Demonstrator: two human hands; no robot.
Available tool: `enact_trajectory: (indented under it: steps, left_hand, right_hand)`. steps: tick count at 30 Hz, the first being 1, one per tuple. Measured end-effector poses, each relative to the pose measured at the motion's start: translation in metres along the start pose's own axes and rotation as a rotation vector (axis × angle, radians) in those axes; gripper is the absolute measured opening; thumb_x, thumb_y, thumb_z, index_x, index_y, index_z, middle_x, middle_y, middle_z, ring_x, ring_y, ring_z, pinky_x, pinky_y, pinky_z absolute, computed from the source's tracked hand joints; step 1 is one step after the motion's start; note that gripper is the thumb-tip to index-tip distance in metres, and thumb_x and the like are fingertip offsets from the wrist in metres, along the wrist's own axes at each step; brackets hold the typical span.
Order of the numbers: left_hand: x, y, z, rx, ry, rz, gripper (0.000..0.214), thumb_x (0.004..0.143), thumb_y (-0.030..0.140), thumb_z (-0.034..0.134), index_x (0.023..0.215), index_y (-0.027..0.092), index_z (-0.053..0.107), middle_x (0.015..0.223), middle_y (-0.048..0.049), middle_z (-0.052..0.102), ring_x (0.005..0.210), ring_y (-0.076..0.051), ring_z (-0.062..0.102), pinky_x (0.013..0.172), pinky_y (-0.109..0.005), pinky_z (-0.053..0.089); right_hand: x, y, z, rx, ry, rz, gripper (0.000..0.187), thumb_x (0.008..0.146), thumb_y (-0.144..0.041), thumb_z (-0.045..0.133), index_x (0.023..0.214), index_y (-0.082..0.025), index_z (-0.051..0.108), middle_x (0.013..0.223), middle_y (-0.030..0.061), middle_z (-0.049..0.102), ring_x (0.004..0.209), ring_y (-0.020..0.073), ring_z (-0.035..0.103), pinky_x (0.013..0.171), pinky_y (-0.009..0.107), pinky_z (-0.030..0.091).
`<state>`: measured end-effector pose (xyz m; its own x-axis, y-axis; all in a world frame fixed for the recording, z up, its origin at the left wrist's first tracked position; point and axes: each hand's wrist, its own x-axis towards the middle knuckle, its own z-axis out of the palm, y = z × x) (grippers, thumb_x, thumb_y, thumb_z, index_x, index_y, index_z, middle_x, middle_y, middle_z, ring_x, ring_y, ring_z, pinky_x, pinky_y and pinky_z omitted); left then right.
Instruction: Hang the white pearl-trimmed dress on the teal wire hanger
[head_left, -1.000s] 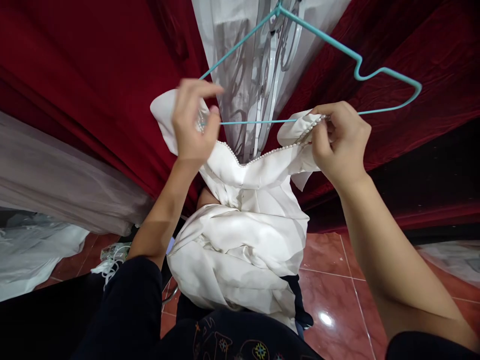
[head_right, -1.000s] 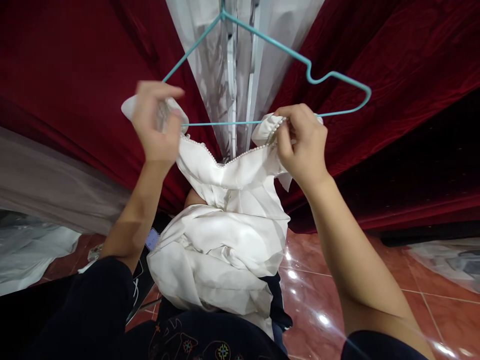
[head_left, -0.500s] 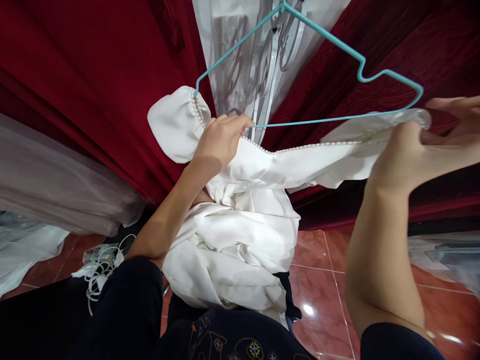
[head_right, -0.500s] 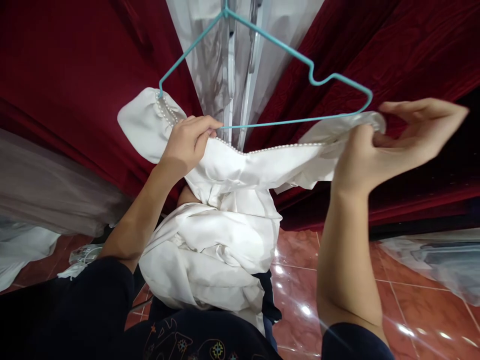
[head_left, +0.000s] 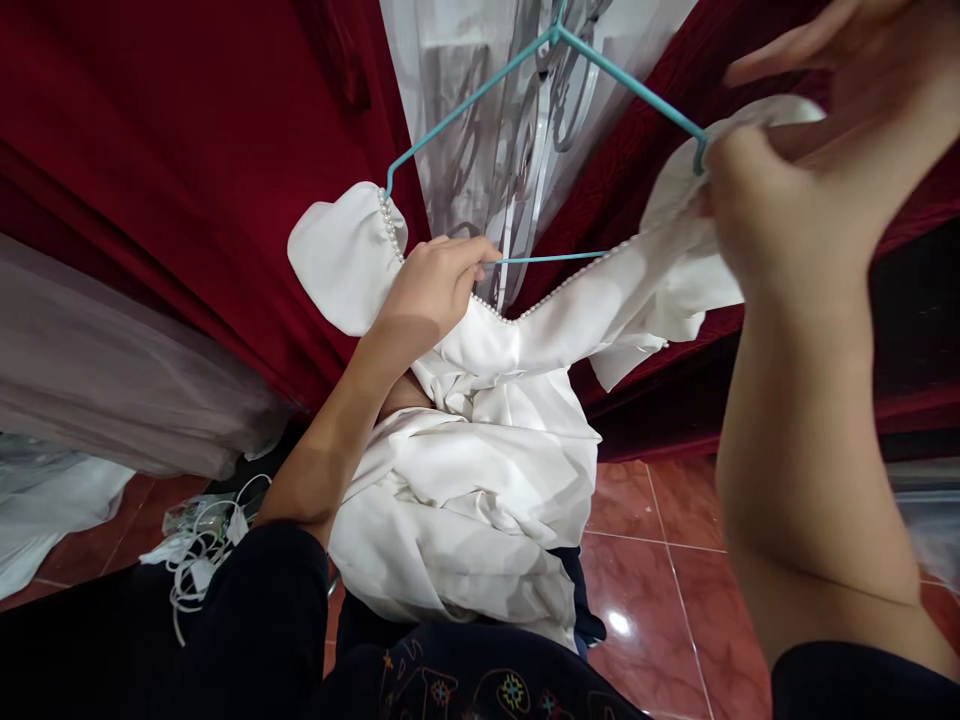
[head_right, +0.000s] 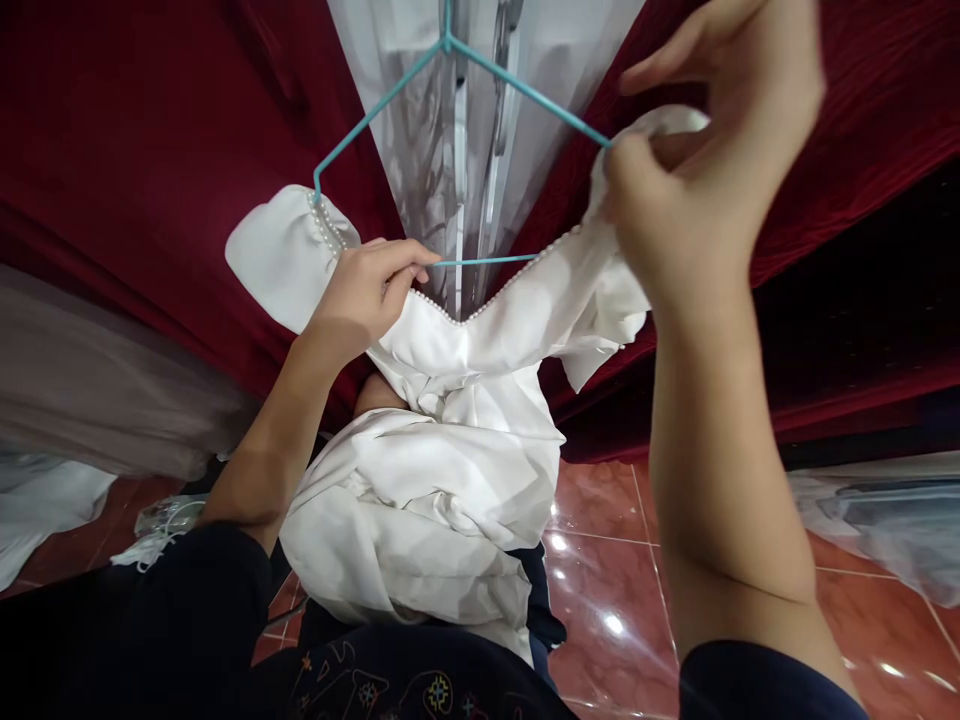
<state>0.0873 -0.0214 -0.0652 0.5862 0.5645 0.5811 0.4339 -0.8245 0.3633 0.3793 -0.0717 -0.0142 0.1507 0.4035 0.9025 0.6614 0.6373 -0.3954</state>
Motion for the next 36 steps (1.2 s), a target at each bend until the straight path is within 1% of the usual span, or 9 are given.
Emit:
enact_trajectory:
  steps: [3,5,9,14,18,22,27,31,36]
  left_hand:
    - [0.000,0.001,0.001,0.056,-0.003,-0.029,0.037,0.095,-0.002,0.049,0.105,0.023,0.075,0.091,0.0000,0.077,0.092,-0.023,0.070,0.088,-0.040,0.053]
    - [0.000,0.001,0.001,0.076,-0.013,-0.043,0.036,0.097,-0.001,0.049,0.107,0.023,0.073,0.093,-0.0004,0.077,0.094,-0.024,0.070,0.090,-0.041,0.052]
    - [-0.002,0.000,0.002,0.097,-0.017,-0.071,0.032,0.103,0.005,0.047,0.110,0.023,0.073,0.097,-0.0009,0.077,0.099,-0.025,0.069,0.097,-0.043,0.050]
    - [-0.013,0.000,0.020,0.129,0.036,0.014,0.031,0.107,0.011,0.046,0.122,0.026,0.070,0.117,-0.0013,0.077,0.116,-0.024,0.068,0.114,-0.046,0.047]
    - [-0.026,0.009,0.028,0.091,0.368,0.179,0.027,0.111,0.017,0.050,0.126,0.028,0.069,0.139,-0.0032,0.070,0.140,-0.021,0.056,0.127,-0.045,0.040]
    - [-0.032,0.004,0.023,0.353,0.829,-0.126,0.019,0.112,0.028,0.052,0.122,0.027,0.068,0.133,-0.0102,0.063,0.133,-0.027,0.057,0.119,-0.051,0.045]
    - [-0.019,-0.050,0.020,0.324,0.666,-0.308,0.032,0.116,0.038,0.045,0.146,0.030,0.041,0.146,-0.0078,0.054,0.145,-0.026,0.045,0.122,-0.052,0.039]
    - [-0.008,-0.076,-0.002,0.272,0.703,-0.282,0.012,0.120,0.025,0.038,0.129,0.023,0.046,0.123,0.0026,0.065,0.126,-0.010,0.053,0.114,-0.039,0.046]
    - [-0.012,-0.086,-0.065,0.315,0.934,-0.116,0.037,0.116,0.040,0.040,0.100,0.030,0.072,0.098,0.0038,0.077,0.101,-0.018,0.073,0.094,-0.044,0.063]
  right_hand:
    - [-0.025,-0.028,0.024,0.081,-0.152,-0.021,0.039,0.083,-0.010,0.069,0.118,-0.027,0.067,0.123,0.0072,0.064,0.109,0.0204,0.065,0.073,0.031,0.056]
    - [-0.049,-0.039,0.036,0.049,-0.211,-0.003,0.040,0.088,-0.020,0.068,0.127,-0.029,0.065,0.138,0.0105,0.060,0.120,0.0245,0.062,0.071,0.033,0.056]
    - [-0.095,-0.034,0.059,-0.044,-0.291,0.042,0.029,0.097,-0.031,0.061,0.126,-0.030,0.066,0.125,0.0090,0.062,0.091,0.0185,0.062,0.064,0.034,0.053]
    - [-0.125,-0.021,0.078,-0.057,-0.057,0.116,0.023,0.101,-0.036,0.055,0.119,-0.029,0.068,0.114,0.0069,0.061,0.079,0.0140,0.056,0.053,0.027,0.039]
    - [-0.126,-0.029,0.086,-0.075,0.037,0.170,0.022,0.100,-0.031,0.052,0.113,-0.029,0.069,0.113,0.0064,0.062,0.086,0.0157,0.060,0.057,0.027,0.041]
    - [-0.127,-0.041,0.097,-0.015,0.101,0.172,0.023,0.098,-0.024,0.054,0.112,-0.030,0.071,0.108,0.0042,0.061,0.067,0.0096,0.046,0.052,0.026,0.032]
    - [-0.127,-0.044,0.102,-0.100,0.064,0.211,0.022,0.102,-0.037,0.056,0.116,-0.030,0.072,0.105,0.0056,0.058,0.071,0.0113,0.050,0.051,0.026,0.032]
    - [-0.118,-0.037,0.092,-0.098,0.094,0.182,0.015,0.099,-0.037,0.069,0.104,-0.025,0.077,0.095,0.0061,0.061,0.074,0.0124,0.052,0.055,0.028,0.032]
    - [-0.108,-0.029,0.080,-0.098,0.022,0.133,0.021,0.098,-0.041,0.071,0.098,-0.021,0.078,0.094,0.0066,0.065,0.069,0.0109,0.048,0.057,0.029,0.030]
